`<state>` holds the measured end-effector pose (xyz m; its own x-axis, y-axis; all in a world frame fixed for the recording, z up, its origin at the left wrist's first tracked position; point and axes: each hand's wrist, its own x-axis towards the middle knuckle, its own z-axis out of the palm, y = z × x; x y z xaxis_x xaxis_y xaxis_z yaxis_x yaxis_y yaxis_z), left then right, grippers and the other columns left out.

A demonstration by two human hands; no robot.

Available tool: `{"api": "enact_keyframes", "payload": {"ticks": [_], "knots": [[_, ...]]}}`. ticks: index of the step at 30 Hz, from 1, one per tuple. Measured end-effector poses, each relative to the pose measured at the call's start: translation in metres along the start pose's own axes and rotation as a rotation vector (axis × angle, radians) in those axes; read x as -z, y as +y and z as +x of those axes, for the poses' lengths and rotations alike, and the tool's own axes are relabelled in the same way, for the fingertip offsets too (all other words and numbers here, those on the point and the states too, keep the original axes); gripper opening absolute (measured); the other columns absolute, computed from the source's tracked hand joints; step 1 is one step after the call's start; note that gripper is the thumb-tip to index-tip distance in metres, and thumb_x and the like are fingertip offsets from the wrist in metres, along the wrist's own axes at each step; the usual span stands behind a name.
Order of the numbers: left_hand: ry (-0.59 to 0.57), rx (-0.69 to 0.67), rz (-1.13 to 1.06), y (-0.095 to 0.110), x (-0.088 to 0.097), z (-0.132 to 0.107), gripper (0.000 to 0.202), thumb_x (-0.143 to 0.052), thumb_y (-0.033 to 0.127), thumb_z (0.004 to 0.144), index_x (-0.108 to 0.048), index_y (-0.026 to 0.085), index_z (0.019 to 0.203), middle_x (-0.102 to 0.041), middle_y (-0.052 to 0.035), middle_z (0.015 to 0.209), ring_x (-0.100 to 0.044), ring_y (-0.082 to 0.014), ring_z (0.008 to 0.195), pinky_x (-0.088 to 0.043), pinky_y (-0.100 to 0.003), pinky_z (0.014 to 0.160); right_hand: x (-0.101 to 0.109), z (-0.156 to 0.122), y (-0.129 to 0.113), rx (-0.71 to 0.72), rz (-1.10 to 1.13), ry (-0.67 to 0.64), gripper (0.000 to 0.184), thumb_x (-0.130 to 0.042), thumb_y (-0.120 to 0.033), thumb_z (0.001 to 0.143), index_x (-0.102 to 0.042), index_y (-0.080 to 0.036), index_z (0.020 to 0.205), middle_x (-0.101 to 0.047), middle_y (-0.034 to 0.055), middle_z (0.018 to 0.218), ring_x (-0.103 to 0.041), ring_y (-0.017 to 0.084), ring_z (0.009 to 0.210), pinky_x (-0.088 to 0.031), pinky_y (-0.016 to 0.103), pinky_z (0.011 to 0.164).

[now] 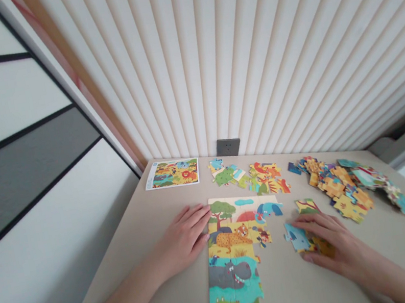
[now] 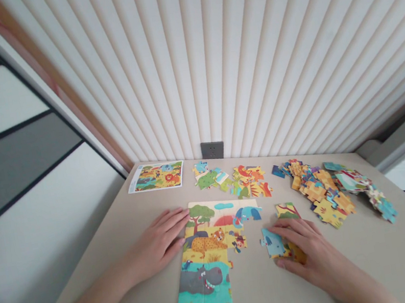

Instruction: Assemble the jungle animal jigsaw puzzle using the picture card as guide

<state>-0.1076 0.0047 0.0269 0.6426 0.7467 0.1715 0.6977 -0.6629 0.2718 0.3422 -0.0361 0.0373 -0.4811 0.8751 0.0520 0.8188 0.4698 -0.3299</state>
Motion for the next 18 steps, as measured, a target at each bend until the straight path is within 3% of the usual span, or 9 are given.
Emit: {"api": "enact_keyframes", "payload": {"ticks": [18], "knots": [[0.005, -0.01, 0.022, -0.009, -0.007, -0.004, 0.055, -0.049, 0.035, 0.106, -0.041, 0.026, 0.16, -0.045, -0.0047, 0.162, -0.042, -0.0263, 0.15, -0.033, -0.05, 0.128, 0.01, 0.003, -0.015, -0.012, 0.034, -0.02, 0.058, -0.072, -0.052, 0.092, -0.057, -0.037, 0.146, -0.06, 0.0093, 0.145, -0.056, 0.035, 0.133, -0.046, 0.056, 0.111]]}}
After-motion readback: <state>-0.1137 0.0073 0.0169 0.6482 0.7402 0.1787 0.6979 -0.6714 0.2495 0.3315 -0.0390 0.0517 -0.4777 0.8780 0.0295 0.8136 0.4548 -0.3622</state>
